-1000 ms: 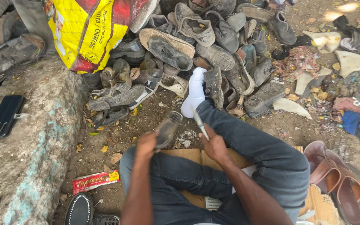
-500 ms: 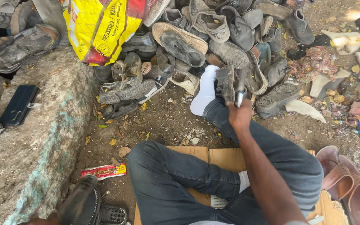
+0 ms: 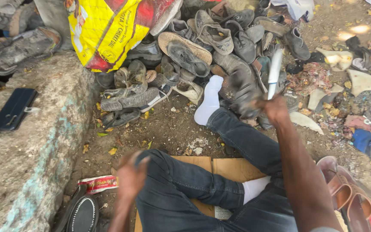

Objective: The person sits on a cardboard sheet and uses a small metal tool to scrape and clean the sole and edges of a worn shoe. They repeatedly scrape the sole, rotate the shoe, and work on different areas of the sole and upper edge.

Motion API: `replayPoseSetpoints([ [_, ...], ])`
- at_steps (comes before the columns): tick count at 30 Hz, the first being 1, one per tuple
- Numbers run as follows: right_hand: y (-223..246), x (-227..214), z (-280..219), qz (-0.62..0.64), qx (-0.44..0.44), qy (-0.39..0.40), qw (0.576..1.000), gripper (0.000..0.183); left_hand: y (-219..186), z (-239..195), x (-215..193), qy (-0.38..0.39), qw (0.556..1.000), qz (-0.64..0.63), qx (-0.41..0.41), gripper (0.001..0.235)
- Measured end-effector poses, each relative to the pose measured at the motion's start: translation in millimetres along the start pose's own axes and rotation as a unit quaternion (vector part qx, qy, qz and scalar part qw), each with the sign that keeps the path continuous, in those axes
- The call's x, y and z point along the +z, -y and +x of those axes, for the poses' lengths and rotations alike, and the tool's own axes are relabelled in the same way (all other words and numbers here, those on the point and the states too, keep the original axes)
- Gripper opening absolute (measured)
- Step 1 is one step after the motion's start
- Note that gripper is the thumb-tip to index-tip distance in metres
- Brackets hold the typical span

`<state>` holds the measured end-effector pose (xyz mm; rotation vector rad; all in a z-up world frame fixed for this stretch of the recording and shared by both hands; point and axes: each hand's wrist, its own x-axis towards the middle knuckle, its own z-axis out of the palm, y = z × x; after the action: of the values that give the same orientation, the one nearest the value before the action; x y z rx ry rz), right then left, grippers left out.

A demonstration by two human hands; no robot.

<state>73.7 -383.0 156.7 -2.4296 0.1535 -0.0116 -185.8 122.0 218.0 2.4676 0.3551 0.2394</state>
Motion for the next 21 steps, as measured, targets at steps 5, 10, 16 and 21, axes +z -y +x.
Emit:
replayPoseSetpoints([
  [5, 59, 82, -55, 0.275, 0.021, 0.27, 0.923, 0.019, -66, 67, 66, 0.033, 0.945, 0.074, 0.316, 0.061],
  [10, 59, 206, -54, 0.338, 0.005, 0.361, 0.869, 0.031, -42, 107, 95, 0.23, 0.945, 0.14, 0.186, 0.059],
  [16, 54, 257, -48, -0.08, -0.243, 0.18, 0.95, 0.019, -21, 115, 130, 0.346, 0.892, 0.259, 0.136, 0.093],
  [21, 94, 212, -74, -0.023, -0.166, 0.084, 0.982, 0.046, -13, 133, 169, 0.334, 0.879, 0.298, 0.162, 0.088],
])
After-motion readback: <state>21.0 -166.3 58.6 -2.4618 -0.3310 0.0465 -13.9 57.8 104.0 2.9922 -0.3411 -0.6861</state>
